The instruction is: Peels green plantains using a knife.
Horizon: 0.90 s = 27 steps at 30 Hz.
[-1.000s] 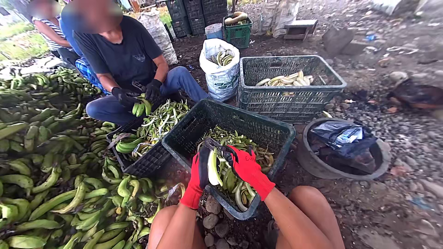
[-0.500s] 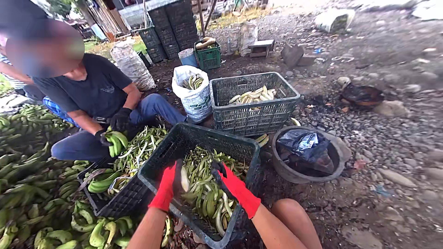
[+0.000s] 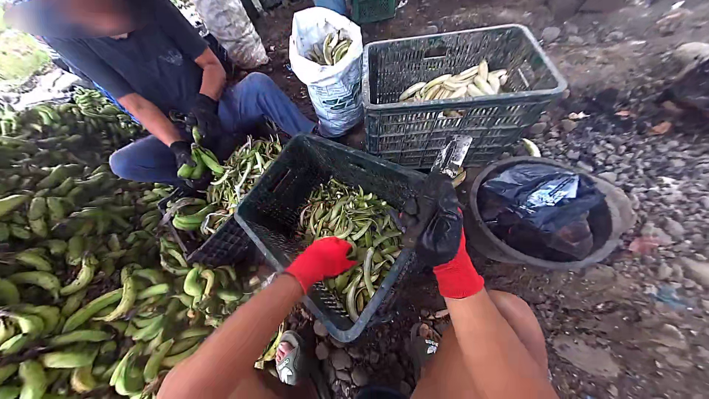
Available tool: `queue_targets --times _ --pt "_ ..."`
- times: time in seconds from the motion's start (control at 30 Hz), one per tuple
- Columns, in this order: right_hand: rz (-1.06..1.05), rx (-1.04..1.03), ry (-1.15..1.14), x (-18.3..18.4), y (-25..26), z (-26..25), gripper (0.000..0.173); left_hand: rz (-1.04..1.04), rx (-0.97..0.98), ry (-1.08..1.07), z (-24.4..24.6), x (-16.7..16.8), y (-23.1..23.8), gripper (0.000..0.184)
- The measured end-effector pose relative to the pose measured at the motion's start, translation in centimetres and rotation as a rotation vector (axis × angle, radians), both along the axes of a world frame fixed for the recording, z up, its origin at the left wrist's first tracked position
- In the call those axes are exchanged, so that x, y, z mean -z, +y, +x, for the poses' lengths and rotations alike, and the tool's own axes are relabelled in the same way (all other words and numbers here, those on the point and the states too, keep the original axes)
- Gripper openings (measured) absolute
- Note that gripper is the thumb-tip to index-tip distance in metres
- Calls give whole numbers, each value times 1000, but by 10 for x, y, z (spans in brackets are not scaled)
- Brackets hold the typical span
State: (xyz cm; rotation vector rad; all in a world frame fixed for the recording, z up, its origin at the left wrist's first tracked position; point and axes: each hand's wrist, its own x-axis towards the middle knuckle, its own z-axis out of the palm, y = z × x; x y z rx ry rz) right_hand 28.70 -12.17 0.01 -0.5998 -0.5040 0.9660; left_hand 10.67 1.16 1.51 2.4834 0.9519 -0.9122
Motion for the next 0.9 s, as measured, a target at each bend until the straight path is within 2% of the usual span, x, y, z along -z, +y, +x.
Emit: queue_targets --times 0.07,0.2,0.3,0.37,0.47,0.53,0.6,0.63,0.7,0.77,0.8,0.9 --pt "2 5 75 0 0 4 47 45 111 -26 11 23 -19 54" --pt "-41 9 72 3 -3 -3 48 7 175 46 36 55 -9 85" --pt "-9 0 64 4 -9 -8 50 100 124 56 36 50 -5 90" --pt "23 -18 46 4 -16 -8 49 83 71 47 26 38 1 83" --pt "48 12 -74 2 -21 -8 44 -7 12 -57 1 25 18 61" --pt "10 -21 -78 3 -22 -11 36 -61 4 -108 -16 14 24 54" --pt "-76 -120 -102 6 -21 -12 26 -27 -13 -124 -26 1 27 53" --pt "-136 -182 -171 8 -22 -14 29 -10 -35 -133 -32 -4 25 52" --pt "-356 -230 -401 -3 -22 -22 42 14 -94 -182 -44 -13 21 53" --pt "-701 -248 -756 -34 -18 -34 58 55 -159 -241 -52 -25 13 58" --pt "-776 -266 -863 -41 -14 -41 64 81 -176 -271 -54 -30 8 61" --pt "-739 -247 -870 -35 2 -61 69 177 -181 -361 -56 -40 -9 68"
